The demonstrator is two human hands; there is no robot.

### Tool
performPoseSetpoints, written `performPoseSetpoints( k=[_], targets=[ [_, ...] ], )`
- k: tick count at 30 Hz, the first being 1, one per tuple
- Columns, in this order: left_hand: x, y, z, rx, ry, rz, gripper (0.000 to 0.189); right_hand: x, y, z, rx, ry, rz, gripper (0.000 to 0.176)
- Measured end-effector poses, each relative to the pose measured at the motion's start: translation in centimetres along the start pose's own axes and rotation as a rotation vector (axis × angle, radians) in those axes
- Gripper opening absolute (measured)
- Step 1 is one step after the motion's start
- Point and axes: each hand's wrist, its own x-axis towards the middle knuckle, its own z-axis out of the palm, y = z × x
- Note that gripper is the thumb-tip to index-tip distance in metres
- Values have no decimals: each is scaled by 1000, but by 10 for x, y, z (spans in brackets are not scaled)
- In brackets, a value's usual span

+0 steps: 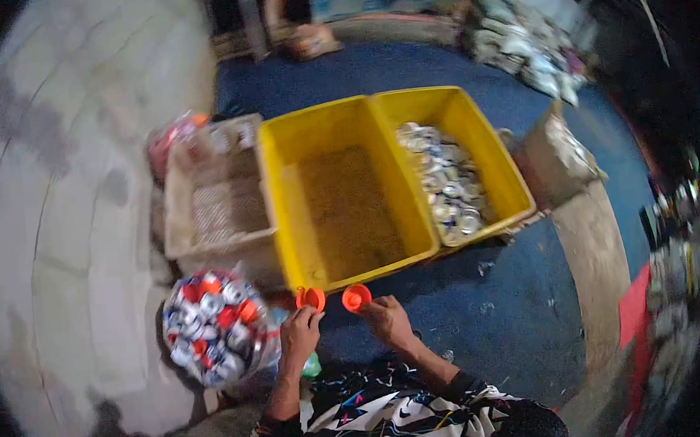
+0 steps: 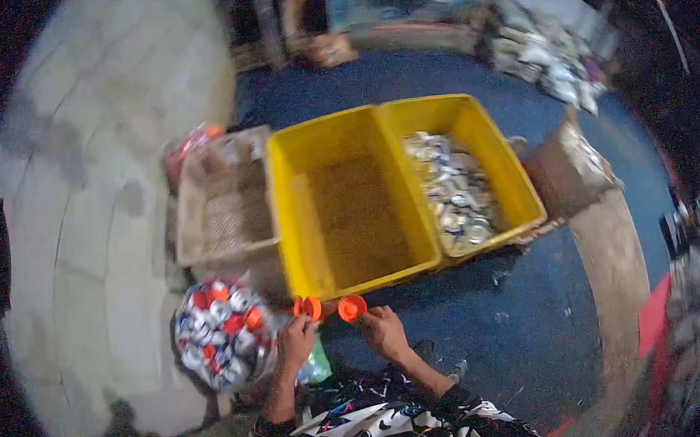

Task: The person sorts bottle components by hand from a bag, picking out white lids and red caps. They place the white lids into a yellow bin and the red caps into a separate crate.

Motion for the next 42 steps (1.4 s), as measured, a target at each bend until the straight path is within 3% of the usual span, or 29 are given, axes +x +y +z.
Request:
performPoseSetpoints(
  k=[7,11,16,23,28,31,33,37,42],
  targets=[
    [50,139,149,-71,-301,387,15,-59,119,-133,-87,194,194,13],
    [64,221,226,-109,-480,507,14,-99,184,-191,-132,249,449,11],
    [92,287,296,-101,-608,660,15,-118,239,-241,-235,359,616,11],
    [207,388,382,-172,-610,893,12,-37,308,-333,-307,593,703,11],
    [313,474,452,-152,-463,1027,11,47,384,-407,-384,741,771,29],
    [335,474,472,-111,-367,979,14,66,412,-426,-434,669,895,45],
    [341,457,484,-177,-323,914,14,59,419,-427,-362,708,939,46],
    [306,422,443,-86,-383,593,12,23,423,-400,-232,642,983,43],
    [224,340,395,46,-256,340,27,-21,418,-348,-27,569,791,34]
  ],
)
